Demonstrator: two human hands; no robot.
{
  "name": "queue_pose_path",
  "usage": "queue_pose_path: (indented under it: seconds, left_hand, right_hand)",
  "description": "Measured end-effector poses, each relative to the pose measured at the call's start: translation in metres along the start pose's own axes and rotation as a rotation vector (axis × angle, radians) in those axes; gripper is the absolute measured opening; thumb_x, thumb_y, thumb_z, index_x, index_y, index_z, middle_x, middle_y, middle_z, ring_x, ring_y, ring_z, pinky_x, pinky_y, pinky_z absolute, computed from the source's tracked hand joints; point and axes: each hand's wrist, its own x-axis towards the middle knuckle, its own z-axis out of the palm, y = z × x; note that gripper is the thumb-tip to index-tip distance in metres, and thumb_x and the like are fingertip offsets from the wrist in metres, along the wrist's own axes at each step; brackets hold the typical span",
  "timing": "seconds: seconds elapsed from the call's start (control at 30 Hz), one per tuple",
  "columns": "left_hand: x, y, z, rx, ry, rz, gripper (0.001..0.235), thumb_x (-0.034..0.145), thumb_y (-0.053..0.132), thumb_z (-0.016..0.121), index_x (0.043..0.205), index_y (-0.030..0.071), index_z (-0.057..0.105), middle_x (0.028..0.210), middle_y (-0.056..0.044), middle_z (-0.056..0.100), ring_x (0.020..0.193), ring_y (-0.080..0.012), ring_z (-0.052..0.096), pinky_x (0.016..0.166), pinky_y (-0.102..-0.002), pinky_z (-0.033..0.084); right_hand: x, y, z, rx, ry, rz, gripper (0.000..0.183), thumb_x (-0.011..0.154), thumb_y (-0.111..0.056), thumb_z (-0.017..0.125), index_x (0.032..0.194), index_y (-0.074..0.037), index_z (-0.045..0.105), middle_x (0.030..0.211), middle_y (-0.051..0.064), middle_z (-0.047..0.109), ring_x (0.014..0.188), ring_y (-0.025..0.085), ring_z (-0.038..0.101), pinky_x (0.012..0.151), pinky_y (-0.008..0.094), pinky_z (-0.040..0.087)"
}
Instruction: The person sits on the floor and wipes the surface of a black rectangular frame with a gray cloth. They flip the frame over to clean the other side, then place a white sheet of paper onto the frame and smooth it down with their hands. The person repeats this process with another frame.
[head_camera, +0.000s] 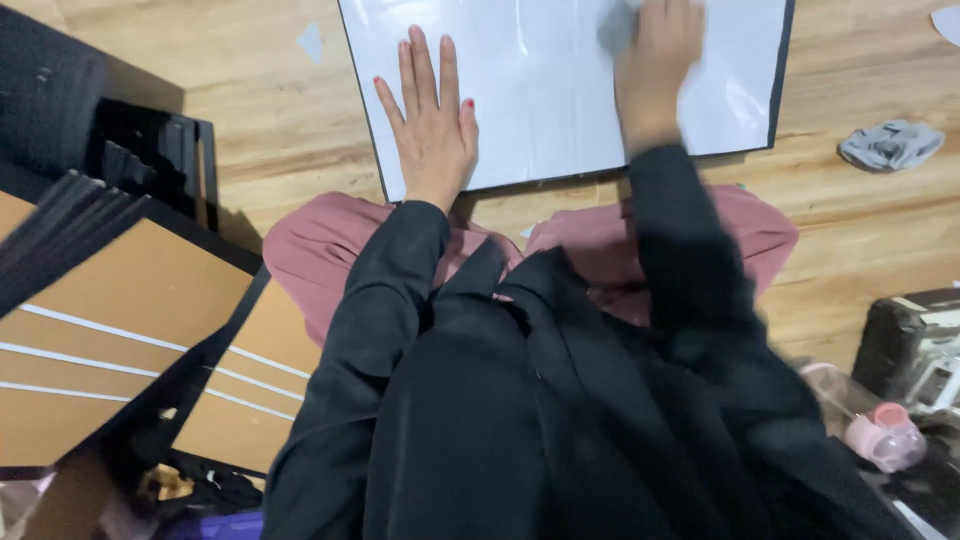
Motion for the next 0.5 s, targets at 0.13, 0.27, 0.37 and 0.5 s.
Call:
queue_pose_path:
  seconds: [0.13, 0.27, 0.37, 0.5]
  left_hand:
    - [0.001, -0.002, 0.017, -0.012, 0.079, -0.005, 0.055, 0.106, 0.031, 0.038, 0.147, 0.014, 0.006, 0.149, -0.013, 0.002, 0.140, -0.0264, 0.003, 0.112, -0.049, 0.002]
    - [0.005, -0.001, 0.022, -0.045, 0.100, -0.005, 0.054, 0.104, 0.032, 0.035, 0.146, 0.014, 0.006, 0.150, -0.013, 0.002, 0.140, -0.0262, 0.002, 0.111, -0.050, 0.001]
    - [0.004, 0.000, 0.024, -0.058, 0.124, 0.005, 0.054, 0.103, 0.030, 0.035, 0.146, 0.013, 0.008, 0.149, -0.014, 0.003, 0.140, -0.0283, 0.004, 0.111, -0.051, 0.002]
    - [0.005, -0.001, 0.031, 0.056, 0.128, 0.000, 0.050, 0.106, 0.035, 0.025, 0.148, 0.015, 0.007, 0.150, -0.013, 0.002, 0.142, -0.0262, 0.003, 0.114, -0.049, 0.003]
  right_hand:
    - [0.043, -0.010, -0.001, -0.071, 0.096, -0.046, 0.030, 0.062, 0.005, 0.055, 0.090, -0.003, 0.054, 0.083, 0.016, 0.052, 0.075, 0.035, 0.049, 0.068, 0.043, 0.038]
    - [-0.034, -0.024, -0.056, -0.072, -0.079, -0.033, 0.005, 0.080, -0.001, 0.051, 0.082, -0.003, 0.048, 0.083, 0.016, 0.047, 0.070, 0.032, 0.042, 0.063, 0.039, 0.034]
    - [-0.044, -0.027, -0.077, -0.039, -0.030, -0.011, 0.013, 0.090, -0.006, 0.051, 0.077, -0.001, 0.051, 0.080, 0.014, 0.050, 0.070, 0.030, 0.043, 0.058, 0.035, 0.032]
    - [-0.031, 0.067, 0.018, -0.374, 0.026, 0.044, 0.013, 0.068, -0.004, 0.052, 0.079, -0.010, 0.049, 0.074, 0.009, 0.046, 0.065, 0.026, 0.044, 0.056, 0.037, 0.036]
